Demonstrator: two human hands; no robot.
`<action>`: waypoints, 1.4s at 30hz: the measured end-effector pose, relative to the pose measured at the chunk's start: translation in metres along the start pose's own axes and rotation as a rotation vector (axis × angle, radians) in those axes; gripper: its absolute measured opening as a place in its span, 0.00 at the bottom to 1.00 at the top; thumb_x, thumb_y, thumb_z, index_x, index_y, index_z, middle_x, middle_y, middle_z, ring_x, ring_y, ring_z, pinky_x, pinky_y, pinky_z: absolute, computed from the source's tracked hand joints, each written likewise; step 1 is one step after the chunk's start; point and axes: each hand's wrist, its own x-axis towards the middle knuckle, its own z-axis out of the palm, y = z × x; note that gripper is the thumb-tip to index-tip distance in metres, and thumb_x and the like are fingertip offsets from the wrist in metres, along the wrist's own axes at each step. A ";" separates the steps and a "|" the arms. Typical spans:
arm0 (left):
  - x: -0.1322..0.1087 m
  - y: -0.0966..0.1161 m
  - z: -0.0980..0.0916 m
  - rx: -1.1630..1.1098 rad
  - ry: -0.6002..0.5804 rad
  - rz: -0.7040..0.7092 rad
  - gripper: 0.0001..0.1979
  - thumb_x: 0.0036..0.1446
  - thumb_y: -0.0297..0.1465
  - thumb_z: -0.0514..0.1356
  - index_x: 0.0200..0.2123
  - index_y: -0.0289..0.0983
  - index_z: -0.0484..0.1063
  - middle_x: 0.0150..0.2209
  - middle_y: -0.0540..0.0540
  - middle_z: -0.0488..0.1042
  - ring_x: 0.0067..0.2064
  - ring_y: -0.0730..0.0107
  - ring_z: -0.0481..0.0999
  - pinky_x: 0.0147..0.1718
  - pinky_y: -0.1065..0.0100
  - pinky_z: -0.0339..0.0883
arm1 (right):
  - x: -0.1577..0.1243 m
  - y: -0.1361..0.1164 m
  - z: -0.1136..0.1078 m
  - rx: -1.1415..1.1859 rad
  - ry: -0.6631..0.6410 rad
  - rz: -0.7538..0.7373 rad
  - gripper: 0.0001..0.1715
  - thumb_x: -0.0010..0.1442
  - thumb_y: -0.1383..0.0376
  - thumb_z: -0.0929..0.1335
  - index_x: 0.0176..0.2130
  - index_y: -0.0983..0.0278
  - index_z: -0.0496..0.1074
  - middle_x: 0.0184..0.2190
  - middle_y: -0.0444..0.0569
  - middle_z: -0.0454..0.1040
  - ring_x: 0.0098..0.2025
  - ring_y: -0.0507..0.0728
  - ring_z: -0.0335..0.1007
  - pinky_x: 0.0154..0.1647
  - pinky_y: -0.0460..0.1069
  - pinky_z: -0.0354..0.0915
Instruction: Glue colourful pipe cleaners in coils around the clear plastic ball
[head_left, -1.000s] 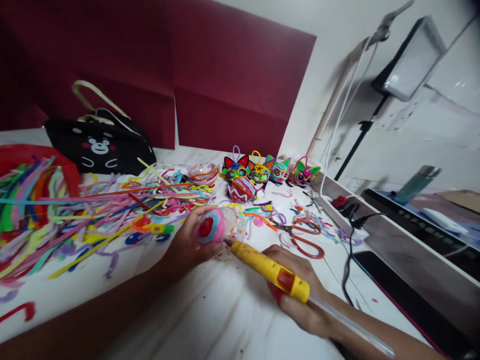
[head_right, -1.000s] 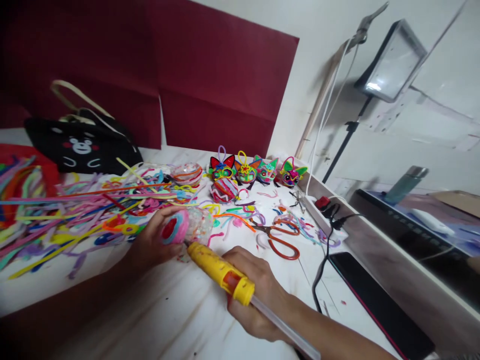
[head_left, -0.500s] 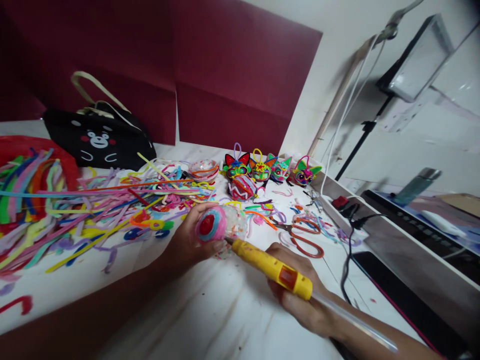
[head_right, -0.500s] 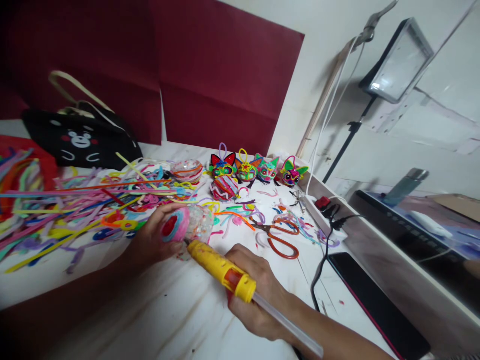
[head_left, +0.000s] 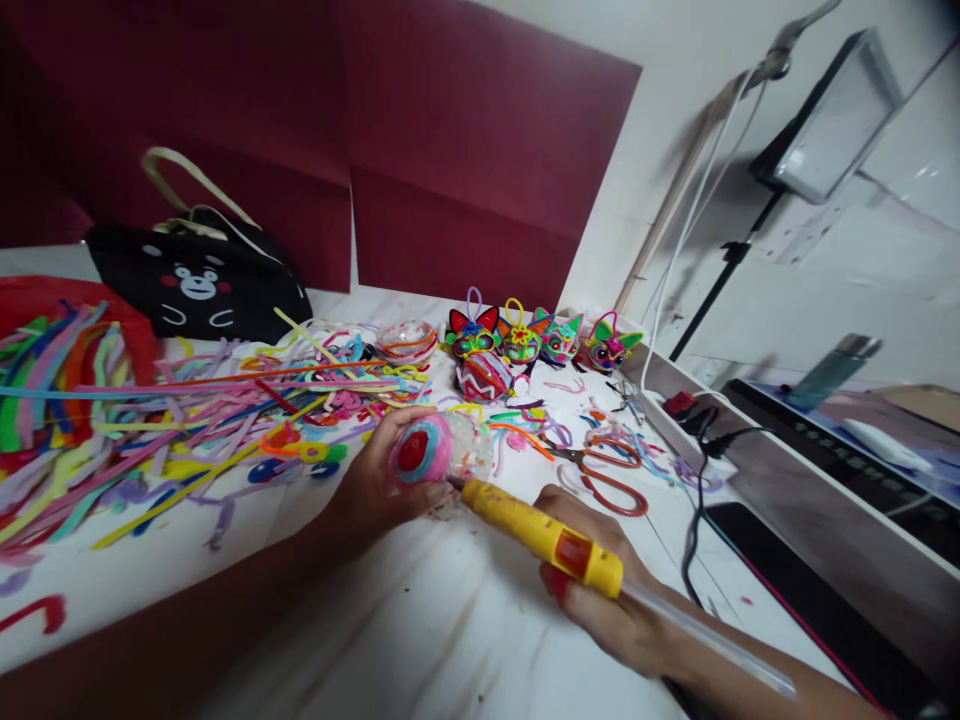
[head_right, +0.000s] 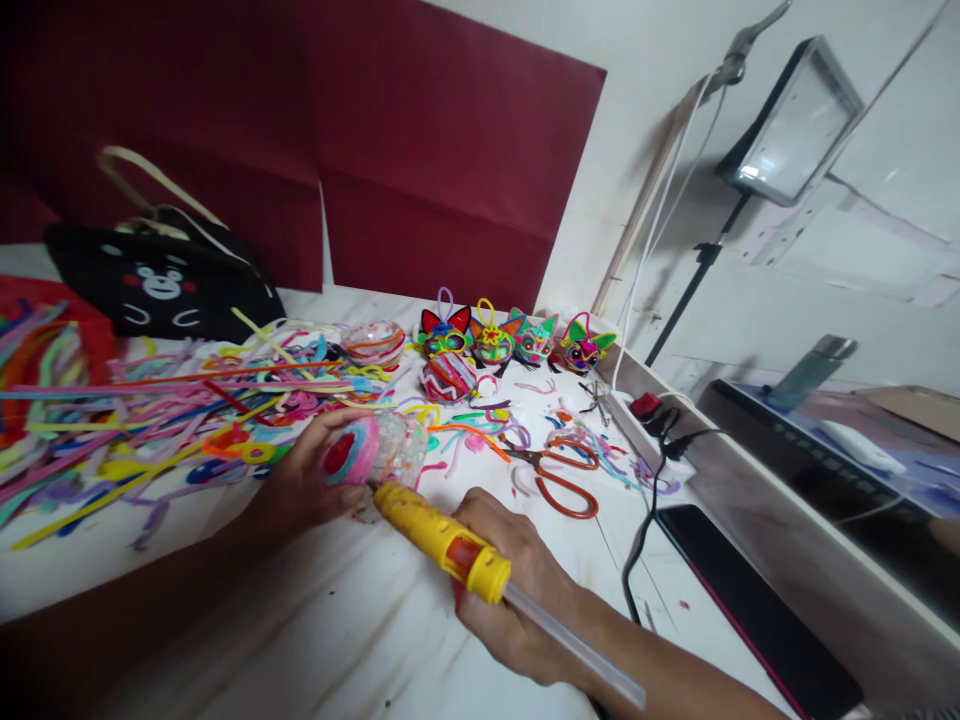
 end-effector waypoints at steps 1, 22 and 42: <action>0.000 0.001 0.000 0.005 0.004 -0.009 0.37 0.45 0.43 0.74 0.57 0.41 0.67 0.49 0.42 0.77 0.45 0.55 0.79 0.42 0.63 0.75 | 0.000 0.000 0.000 -0.009 -0.006 -0.001 0.06 0.65 0.61 0.63 0.35 0.59 0.60 0.31 0.46 0.66 0.29 0.55 0.64 0.28 0.51 0.61; -0.001 0.018 0.010 0.083 0.118 -0.071 0.31 0.40 0.38 0.71 0.49 0.40 0.69 0.39 0.48 0.77 0.35 0.63 0.76 0.33 0.68 0.72 | 0.000 0.005 0.005 -0.406 0.065 -0.261 0.07 0.61 0.69 0.62 0.40 0.59 0.57 0.30 0.43 0.66 0.29 0.52 0.62 0.27 0.47 0.57; 0.009 0.009 -0.011 0.028 0.175 -0.152 0.31 0.43 0.39 0.70 0.53 0.42 0.70 0.45 0.45 0.78 0.46 0.54 0.79 0.40 0.63 0.74 | 0.001 -0.002 -0.002 -0.311 -0.087 -0.083 0.07 0.68 0.59 0.62 0.42 0.61 0.63 0.38 0.50 0.72 0.36 0.57 0.69 0.35 0.51 0.66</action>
